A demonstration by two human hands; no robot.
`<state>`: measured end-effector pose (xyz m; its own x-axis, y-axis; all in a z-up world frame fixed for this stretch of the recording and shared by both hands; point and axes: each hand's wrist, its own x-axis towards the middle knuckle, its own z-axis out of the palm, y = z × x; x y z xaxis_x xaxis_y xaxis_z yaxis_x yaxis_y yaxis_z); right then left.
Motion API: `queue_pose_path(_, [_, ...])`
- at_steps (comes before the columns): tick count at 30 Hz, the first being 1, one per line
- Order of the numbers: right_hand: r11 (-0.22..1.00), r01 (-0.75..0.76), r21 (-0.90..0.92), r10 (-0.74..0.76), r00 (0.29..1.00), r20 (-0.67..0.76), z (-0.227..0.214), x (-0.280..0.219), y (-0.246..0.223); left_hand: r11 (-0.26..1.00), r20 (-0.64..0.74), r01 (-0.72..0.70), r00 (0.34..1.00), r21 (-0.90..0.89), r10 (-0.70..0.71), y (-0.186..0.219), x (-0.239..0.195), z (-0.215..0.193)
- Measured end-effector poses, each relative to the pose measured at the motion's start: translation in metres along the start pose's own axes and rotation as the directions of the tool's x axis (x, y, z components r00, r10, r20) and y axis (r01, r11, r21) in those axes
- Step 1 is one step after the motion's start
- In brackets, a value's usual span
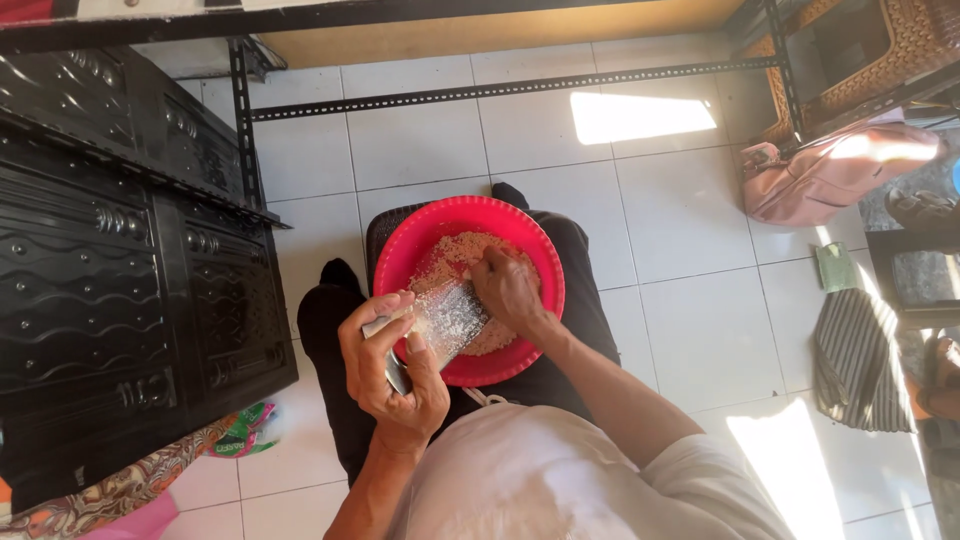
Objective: Grating food, likely coconut or a root vegetable, into a red plastic bowl using a handheld grater.
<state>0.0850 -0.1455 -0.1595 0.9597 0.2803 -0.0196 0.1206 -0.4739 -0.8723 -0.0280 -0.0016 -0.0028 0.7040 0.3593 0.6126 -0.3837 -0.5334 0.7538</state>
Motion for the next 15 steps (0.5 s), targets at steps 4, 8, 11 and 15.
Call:
queue_pose_path(4, [0.997,-0.012,-0.071,0.011,1.0,-0.014,-0.002,-0.004,-0.002,1.0,-0.032,-0.008,0.999,-0.008,0.008,0.0,-0.002,0.001])
queue_pose_path(8, [0.998,0.033,-0.057,-0.037,0.997,-0.063,-0.014,-0.016,-0.057,1.0,-0.047,-0.005,0.999,-0.02,0.004,0.001,-0.001,0.005])
queue_pose_path(11, [0.992,0.124,0.006,-0.124,0.991,-0.04,-0.035,-0.035,-0.117,1.0,-0.044,-0.011,0.999,-0.016,0.01,0.002,-0.001,0.008])
queue_pose_path(15, [0.956,0.258,0.137,-0.265,0.963,0.04,-0.051,-0.047,-0.149,1.0,-0.04,-0.002,0.999,-0.03,0.001,-0.003,0.0,0.009])
